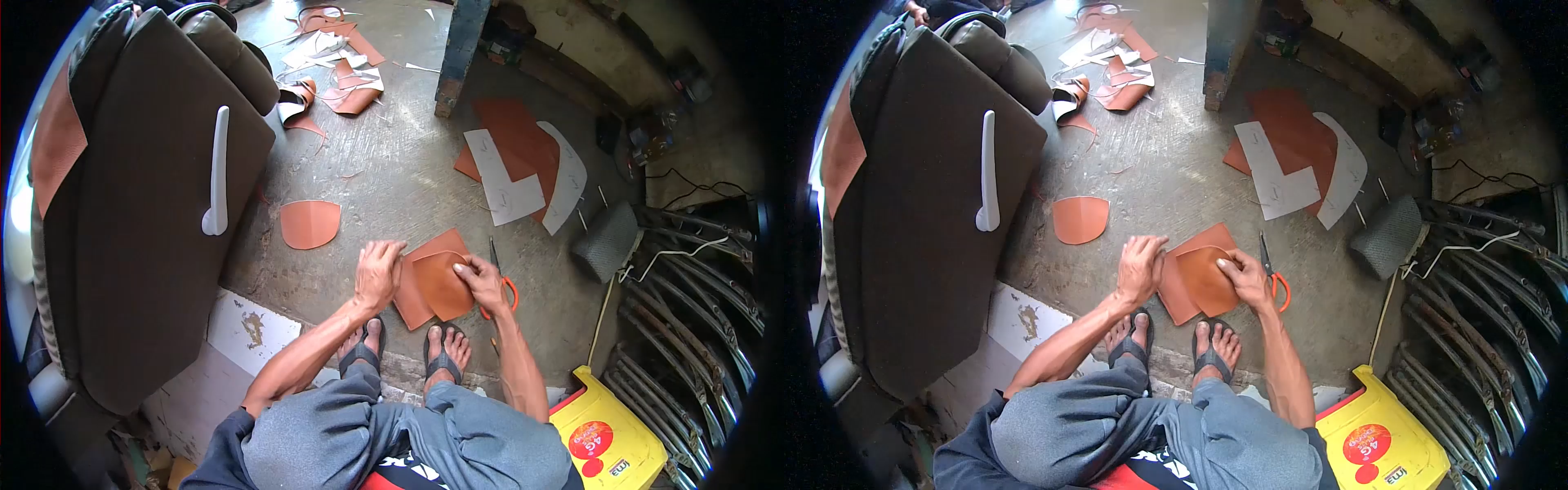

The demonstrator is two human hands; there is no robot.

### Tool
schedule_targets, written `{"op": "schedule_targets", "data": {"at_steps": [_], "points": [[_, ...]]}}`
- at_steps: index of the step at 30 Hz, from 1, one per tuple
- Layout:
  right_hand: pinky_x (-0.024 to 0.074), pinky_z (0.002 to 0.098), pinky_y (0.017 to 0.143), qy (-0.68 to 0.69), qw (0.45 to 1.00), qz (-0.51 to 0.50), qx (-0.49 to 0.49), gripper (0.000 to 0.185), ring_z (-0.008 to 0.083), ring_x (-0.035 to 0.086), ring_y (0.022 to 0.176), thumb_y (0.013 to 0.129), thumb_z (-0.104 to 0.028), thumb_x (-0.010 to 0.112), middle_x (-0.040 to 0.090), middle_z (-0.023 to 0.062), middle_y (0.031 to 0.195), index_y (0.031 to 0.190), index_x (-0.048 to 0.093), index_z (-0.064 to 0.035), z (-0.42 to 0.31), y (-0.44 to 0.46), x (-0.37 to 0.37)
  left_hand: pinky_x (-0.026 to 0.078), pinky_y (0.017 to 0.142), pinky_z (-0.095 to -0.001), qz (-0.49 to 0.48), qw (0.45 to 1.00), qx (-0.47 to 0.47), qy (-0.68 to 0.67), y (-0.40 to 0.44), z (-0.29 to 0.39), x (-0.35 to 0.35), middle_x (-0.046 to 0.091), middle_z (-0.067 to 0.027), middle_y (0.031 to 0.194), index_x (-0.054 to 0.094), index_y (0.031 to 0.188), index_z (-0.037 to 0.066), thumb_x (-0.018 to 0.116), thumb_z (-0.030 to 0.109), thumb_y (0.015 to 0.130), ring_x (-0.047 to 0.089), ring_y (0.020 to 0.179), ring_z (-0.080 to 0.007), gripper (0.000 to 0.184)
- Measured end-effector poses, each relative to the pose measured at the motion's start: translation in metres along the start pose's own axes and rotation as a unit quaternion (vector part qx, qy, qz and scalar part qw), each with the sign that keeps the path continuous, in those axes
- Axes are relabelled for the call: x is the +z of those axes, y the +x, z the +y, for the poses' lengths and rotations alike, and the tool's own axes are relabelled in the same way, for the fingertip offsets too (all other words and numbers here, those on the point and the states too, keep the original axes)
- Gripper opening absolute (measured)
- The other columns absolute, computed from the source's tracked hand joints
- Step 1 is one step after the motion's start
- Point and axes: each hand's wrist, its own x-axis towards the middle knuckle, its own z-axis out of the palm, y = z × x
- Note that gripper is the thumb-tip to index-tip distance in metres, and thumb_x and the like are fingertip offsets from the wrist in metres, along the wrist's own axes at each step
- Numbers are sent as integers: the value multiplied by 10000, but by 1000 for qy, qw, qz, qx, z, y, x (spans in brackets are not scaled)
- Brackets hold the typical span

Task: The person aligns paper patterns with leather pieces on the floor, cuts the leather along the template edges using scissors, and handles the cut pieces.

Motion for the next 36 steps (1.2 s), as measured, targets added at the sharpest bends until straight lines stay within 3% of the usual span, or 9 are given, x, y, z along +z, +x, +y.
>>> {"op": "schedule_targets", "data": {"at_steps": [5,7,11,19,22,23,26,29,36], "points": [[517,326,776,-121,990,-72,-9,320,157,669,855,941,-284,647,732,66,945,1122,685,-23,-5,37,11,422,970,-490,-31,998,-58,-4,-66,29,10,533,-210,1250,541,1293,37,616,70,869,526,1124,-383,432],[527,370,804,-230,973,18,-31,349,254,705,903,914,-322,659,739,142,964,1116,699,-41,9,45,24,410,997,-495,-49,998,-48,8,-80,34,11,510,-219,1282,529,1309,33,633,87,866,507,1160,-398,458],[531,394,817,-181,980,87,-6,364,310,705,949,904,-361,659,730,173,999,1107,713,-64,18,38,35,389,1047,-494,-145,987,48,43,-84,19,14,480,-216,1355,509,1342,22,636,143,881,478,1241,-403,493],[528,348,796,-107,990,88,3,286,205,689,865,890,-260,701,735,98,932,1089,714,-54,27,33,30,413,994,-482,-186,982,11,39,-77,13,25,505,-205,1290,550,1261,30,575,195,923,501,1199,-376,377],[492,380,978,121,979,29,-162,260,243,623,1142,850,-44,683,704,85,1155,1101,704,-110,3,4,25,428,958,-476,-189,982,-5,13,-71,7,24,521,-197,1243,565,1230,24,581,164,900,516,1149,-378,358],[384,426,1115,-39,967,8,-250,248,278,485,1332,806,-15,670,665,86,1265,1033,722,-101,-10,-9,15,433,947,-472,-185,983,1,7,-69,4,22,524,-196,1240,568,1221,20,585,145,881,517,1143,-378,362],[263,487,1188,-186,952,-42,-239,228,366,289,1457,727,-5,700,541,113,1438,911,754,-128,5,-21,15,436,929,-469,-188,982,-6,14,-70,5,19,531,-186,1244,579,1185,11,593,100,829,510,1141,-376,368],[262,498,1189,-296,934,-7,-201,242,389,262,1469,721,-9,705,460,133,1509,902,770,-156,38,-19,14,432,933,-467,-174,985,-3,-2,-66,8,22,532,-175,1232,588,1158,7,596,92,826,501,1148,-372,343],[320,447,1170,-263,943,18,-205,298,384,380,1408,690,56,681,464,156,1498,866,776,-164,50,-8,6,447,907,-448,-125,987,-29,-102,-66,-4,25,580,-151,1110,628,1067,4,610,87,867,541,1063,-343,217]]}}
